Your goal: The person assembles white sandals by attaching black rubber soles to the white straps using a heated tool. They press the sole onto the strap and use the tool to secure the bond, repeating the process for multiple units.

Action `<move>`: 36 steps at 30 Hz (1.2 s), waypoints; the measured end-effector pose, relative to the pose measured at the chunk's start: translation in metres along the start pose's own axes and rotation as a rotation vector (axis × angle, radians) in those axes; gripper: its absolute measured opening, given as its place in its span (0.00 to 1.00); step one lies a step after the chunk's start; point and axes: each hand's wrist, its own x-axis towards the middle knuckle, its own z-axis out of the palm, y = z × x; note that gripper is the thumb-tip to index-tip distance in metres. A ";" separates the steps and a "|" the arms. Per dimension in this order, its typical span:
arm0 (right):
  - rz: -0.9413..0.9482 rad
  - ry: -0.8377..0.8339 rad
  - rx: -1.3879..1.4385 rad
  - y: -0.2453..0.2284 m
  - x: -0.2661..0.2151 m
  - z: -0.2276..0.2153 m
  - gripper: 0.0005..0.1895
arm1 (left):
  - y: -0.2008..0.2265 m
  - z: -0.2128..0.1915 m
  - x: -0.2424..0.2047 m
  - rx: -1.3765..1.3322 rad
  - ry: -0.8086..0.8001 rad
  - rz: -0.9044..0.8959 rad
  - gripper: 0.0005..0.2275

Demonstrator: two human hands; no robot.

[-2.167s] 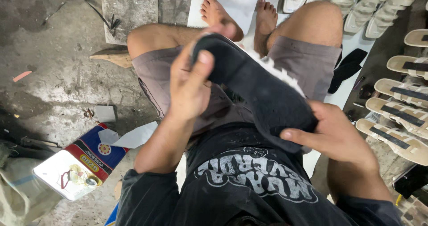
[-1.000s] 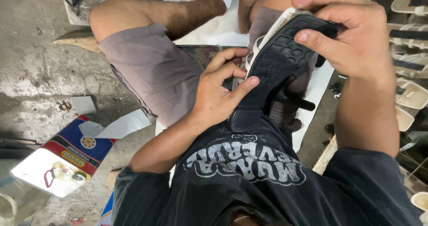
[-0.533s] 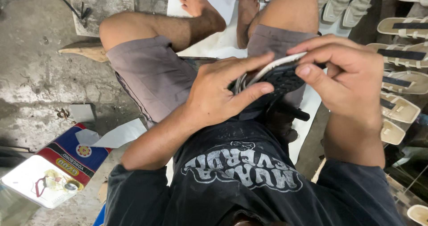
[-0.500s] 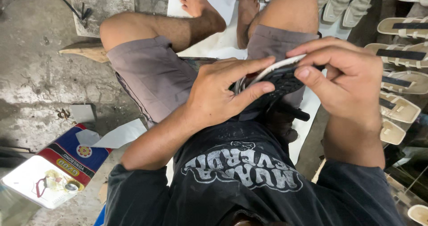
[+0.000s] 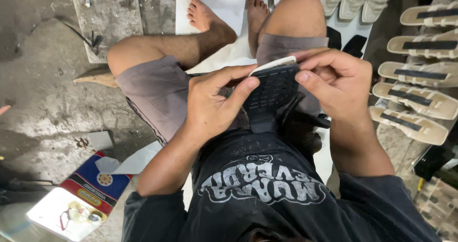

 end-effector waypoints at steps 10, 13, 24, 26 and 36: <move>0.043 0.050 0.212 0.024 -0.004 0.000 0.16 | 0.016 -0.004 0.009 0.143 -0.109 -0.068 0.09; 0.087 -0.003 0.366 0.017 0.000 0.008 0.19 | 0.021 -0.003 0.009 0.328 -0.183 0.067 0.09; -0.221 -0.116 -0.423 0.000 -0.020 -0.037 0.22 | -0.032 -0.072 0.033 -0.339 -0.118 -0.267 0.16; -0.255 -0.100 -0.529 0.013 -0.024 -0.045 0.22 | -0.041 -0.064 0.036 -0.357 -0.083 -0.534 0.14; -0.084 -0.067 -0.468 0.044 -0.018 -0.058 0.24 | 0.003 0.028 0.052 0.623 -0.278 0.419 0.16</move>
